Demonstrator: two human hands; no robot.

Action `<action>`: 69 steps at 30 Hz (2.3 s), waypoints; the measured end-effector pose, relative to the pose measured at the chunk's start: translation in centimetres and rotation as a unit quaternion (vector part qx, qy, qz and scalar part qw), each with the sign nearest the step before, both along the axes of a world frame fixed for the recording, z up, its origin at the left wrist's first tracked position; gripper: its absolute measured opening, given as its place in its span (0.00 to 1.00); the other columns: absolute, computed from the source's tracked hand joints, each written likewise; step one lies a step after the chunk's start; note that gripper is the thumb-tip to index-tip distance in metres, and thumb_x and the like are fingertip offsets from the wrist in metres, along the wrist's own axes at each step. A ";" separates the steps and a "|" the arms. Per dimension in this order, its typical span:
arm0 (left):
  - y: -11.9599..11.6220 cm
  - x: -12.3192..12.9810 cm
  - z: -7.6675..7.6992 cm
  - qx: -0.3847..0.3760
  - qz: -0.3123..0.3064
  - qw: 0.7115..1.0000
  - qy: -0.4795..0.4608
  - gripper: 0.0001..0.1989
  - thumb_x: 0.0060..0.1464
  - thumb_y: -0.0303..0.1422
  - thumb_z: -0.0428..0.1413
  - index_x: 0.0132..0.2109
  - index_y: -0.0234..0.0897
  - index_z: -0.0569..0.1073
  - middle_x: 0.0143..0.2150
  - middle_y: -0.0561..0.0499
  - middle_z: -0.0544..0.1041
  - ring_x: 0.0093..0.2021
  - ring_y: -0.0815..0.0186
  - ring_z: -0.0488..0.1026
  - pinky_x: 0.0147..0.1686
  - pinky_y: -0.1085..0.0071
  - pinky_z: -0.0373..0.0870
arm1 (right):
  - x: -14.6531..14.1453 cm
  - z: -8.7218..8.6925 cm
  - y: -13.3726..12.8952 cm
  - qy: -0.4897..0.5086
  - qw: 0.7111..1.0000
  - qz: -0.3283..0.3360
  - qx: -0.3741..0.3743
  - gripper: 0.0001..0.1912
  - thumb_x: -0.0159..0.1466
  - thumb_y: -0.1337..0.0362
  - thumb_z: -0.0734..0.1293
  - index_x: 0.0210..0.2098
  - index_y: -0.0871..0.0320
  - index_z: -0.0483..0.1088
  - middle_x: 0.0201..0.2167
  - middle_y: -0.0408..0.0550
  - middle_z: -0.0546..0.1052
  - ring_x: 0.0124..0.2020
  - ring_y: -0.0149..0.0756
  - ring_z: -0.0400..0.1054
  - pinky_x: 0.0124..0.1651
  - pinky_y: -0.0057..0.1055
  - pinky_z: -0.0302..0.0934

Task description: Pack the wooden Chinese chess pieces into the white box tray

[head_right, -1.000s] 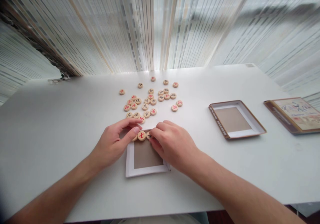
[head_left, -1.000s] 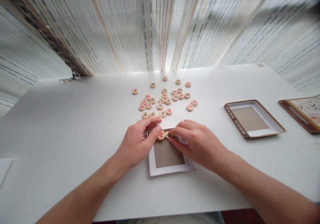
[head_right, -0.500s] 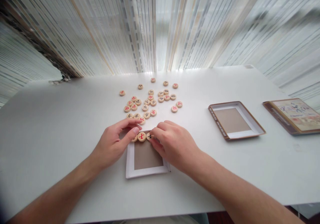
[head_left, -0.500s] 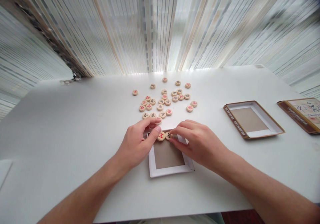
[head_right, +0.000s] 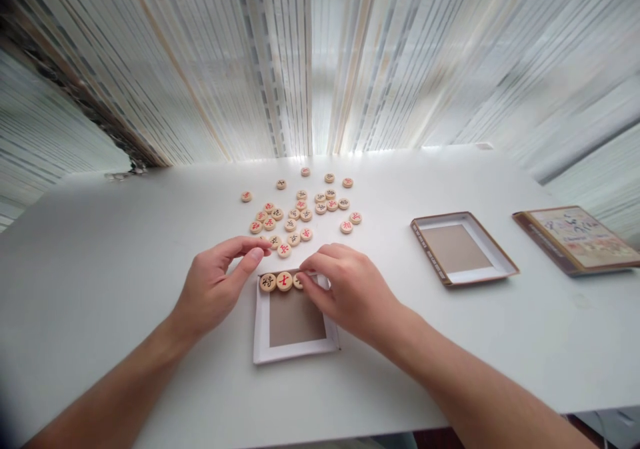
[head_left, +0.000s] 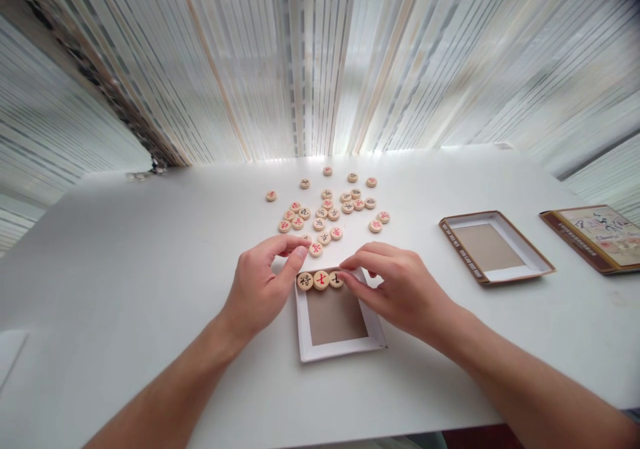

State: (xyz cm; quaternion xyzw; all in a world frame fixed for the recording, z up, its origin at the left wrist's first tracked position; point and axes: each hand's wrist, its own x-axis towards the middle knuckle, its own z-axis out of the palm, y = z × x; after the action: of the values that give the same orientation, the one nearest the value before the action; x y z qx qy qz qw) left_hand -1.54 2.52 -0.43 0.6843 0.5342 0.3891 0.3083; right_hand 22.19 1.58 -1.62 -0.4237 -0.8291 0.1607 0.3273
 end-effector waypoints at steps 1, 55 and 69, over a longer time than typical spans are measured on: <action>0.0 0.0 0.0 0.009 -0.003 1.000 0.009 0.12 0.68 0.38 0.58 0.45 0.39 0.84 0.45 0.48 0.88 0.49 0.57 0.83 0.44 0.66 0.78 | 0.0 0.1 0.1 0.012 1.000 -0.003 -0.010 0.06 0.71 0.69 0.70 0.38 0.58 0.80 0.30 0.47 0.80 0.30 0.36 0.72 0.28 0.29 0.63; -0.7 0.4 0.7 -0.051 -0.082 0.981 -0.169 0.16 0.70 0.41 0.58 0.43 0.35 0.85 0.40 0.45 0.87 0.41 0.59 0.84 0.45 0.65 0.82 | -2.3 3.0 2.6 0.081 0.994 0.030 0.069 0.09 0.67 0.62 0.76 0.45 0.57 0.81 0.33 0.47 0.82 0.33 0.36 0.77 0.38 0.32 0.73; -1.7 1.3 1.1 -0.158 -0.116 0.947 -0.256 0.08 0.67 0.33 0.62 0.42 0.38 0.87 0.38 0.47 0.88 0.39 0.61 0.84 0.42 0.67 0.81 | -2.8 0.9 -0.5 0.200 0.977 0.033 0.069 0.08 0.67 0.67 0.77 0.46 0.57 0.82 0.34 0.48 0.80 0.30 0.33 0.75 0.34 0.31 0.75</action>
State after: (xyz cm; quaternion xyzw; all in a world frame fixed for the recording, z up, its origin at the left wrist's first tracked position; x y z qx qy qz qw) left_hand -0.23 0.84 0.64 0.5610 0.4088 0.4239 0.5818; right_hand 19.35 1.06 -0.73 -0.3315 -0.7698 0.1954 0.5092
